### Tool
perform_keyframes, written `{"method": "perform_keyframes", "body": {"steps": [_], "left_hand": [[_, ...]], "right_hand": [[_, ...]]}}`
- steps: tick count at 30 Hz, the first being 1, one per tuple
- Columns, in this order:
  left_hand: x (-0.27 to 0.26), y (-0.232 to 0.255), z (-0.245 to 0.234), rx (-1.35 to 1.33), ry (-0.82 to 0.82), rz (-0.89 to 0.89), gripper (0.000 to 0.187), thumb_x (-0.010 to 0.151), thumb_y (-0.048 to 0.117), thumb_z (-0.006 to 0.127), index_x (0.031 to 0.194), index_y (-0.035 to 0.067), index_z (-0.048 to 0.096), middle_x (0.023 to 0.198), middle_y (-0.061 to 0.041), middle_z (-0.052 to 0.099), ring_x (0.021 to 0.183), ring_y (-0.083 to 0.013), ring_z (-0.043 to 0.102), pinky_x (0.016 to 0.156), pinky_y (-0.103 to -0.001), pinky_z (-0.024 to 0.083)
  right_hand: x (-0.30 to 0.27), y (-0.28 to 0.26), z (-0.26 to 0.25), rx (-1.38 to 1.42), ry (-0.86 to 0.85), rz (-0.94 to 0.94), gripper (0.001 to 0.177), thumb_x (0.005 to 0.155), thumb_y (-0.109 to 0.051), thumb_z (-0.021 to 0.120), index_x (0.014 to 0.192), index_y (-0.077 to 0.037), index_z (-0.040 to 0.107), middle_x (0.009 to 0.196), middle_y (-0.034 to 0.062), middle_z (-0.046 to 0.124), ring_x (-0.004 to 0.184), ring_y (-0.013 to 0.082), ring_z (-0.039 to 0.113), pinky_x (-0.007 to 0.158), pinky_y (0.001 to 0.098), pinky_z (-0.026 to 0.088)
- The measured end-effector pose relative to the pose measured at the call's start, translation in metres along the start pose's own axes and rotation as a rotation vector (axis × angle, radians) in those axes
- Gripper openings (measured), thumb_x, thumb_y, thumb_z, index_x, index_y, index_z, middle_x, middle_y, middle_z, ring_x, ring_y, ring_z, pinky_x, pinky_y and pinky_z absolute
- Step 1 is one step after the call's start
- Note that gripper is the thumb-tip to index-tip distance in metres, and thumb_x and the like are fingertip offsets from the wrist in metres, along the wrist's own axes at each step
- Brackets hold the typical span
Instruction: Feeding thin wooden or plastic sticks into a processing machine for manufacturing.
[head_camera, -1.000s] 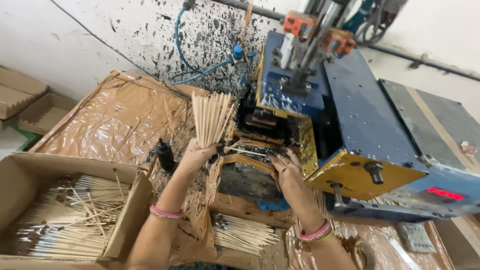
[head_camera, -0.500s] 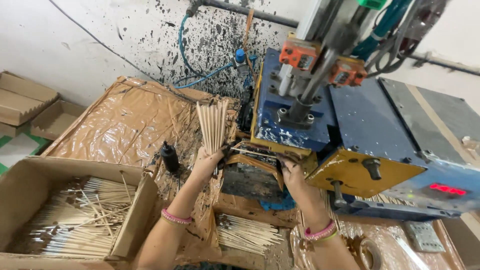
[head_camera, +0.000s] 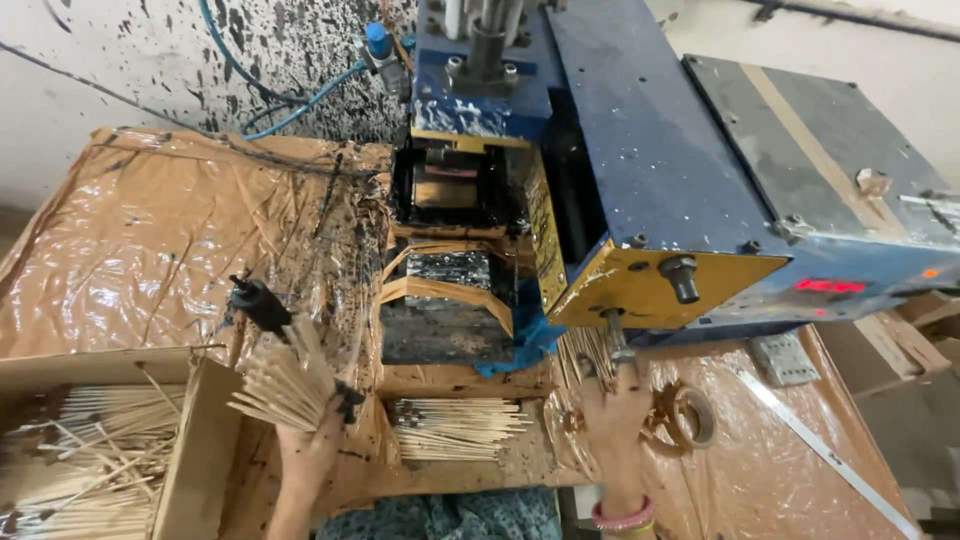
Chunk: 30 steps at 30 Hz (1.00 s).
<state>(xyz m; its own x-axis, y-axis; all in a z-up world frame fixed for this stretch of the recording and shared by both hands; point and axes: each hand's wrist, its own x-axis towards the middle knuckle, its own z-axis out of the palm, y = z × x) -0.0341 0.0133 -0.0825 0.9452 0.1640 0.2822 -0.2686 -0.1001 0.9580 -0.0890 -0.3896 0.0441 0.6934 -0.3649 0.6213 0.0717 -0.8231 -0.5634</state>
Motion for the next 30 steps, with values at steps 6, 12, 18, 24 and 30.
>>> {"method": "perform_keyframes", "body": {"steps": [6, 12, 18, 24, 30], "left_hand": [[0.022, 0.076, 0.040, 0.158, -0.689, 0.101, 0.021, 0.080, -0.006, 0.082, 0.100, -0.002, 0.075, 0.084, -0.015, 0.064, 0.075, -0.0208, 0.059, 0.067, -0.032, 0.048], [0.112, 0.137, 0.019, -0.356, -0.327, 0.065, 0.020, 0.082, -0.001, 0.066, 0.102, 0.001, 0.071, 0.088, -0.001, 0.071, 0.073, -0.0088, 0.065, 0.059, -0.028, 0.054], [0.173, 0.072, 0.069, -0.427, -0.156, -0.003, 0.005, 0.089, 0.001, 0.068, 0.090, -0.001, 0.072, 0.075, 0.000, 0.066, 0.063, -0.0081, 0.056, 0.056, -0.026, 0.046], [0.175, 0.058, 0.086, -0.584, -0.186, -0.177, 0.013, 0.091, 0.007, 0.062, 0.090, -0.002, 0.072, 0.071, -0.002, 0.067, 0.057, -0.0083, 0.056, 0.049, -0.026, 0.043], [0.170, 0.075, 0.086, -0.593, -0.159, -0.154, 0.011, 0.090, 0.006, 0.063, 0.094, 0.000, 0.072, 0.073, 0.000, 0.065, 0.058, -0.0080, 0.055, 0.051, -0.025, 0.043]], "right_hand": [[-0.012, -0.006, 0.076, 0.933, -0.601, 0.281, 0.040, 0.084, 0.002, 0.071, 0.124, -0.002, 0.066, 0.103, 0.0022, 0.071, 0.086, 0.0092, 0.060, 0.073, 0.0241, 0.050], [0.063, -0.057, 0.069, 1.011, -0.524, -0.036, 0.033, 0.093, 0.002, 0.064, 0.126, -0.005, 0.063, 0.111, 0.0016, 0.068, 0.102, 0.0121, 0.063, 0.093, 0.0268, 0.052], [0.103, -0.098, 0.083, -0.121, -0.348, -0.655, 0.031, 0.090, 0.003, 0.062, 0.118, -0.006, 0.072, 0.123, 0.0165, 0.069, 0.124, 0.0429, 0.059, 0.113, 0.0471, 0.041], [0.095, -0.109, 0.062, 0.166, -0.379, -0.469, 0.048, 0.087, 0.004, 0.049, 0.132, 0.001, 0.062, 0.137, 0.0261, 0.062, 0.133, 0.0415, 0.052, 0.113, 0.0428, 0.041], [0.088, -0.083, 0.072, -0.291, -0.534, -0.086, 0.032, 0.099, -0.021, 0.057, 0.129, -0.013, 0.068, 0.115, 0.0148, 0.070, 0.103, 0.0315, 0.069, 0.088, 0.0393, 0.056]]}}
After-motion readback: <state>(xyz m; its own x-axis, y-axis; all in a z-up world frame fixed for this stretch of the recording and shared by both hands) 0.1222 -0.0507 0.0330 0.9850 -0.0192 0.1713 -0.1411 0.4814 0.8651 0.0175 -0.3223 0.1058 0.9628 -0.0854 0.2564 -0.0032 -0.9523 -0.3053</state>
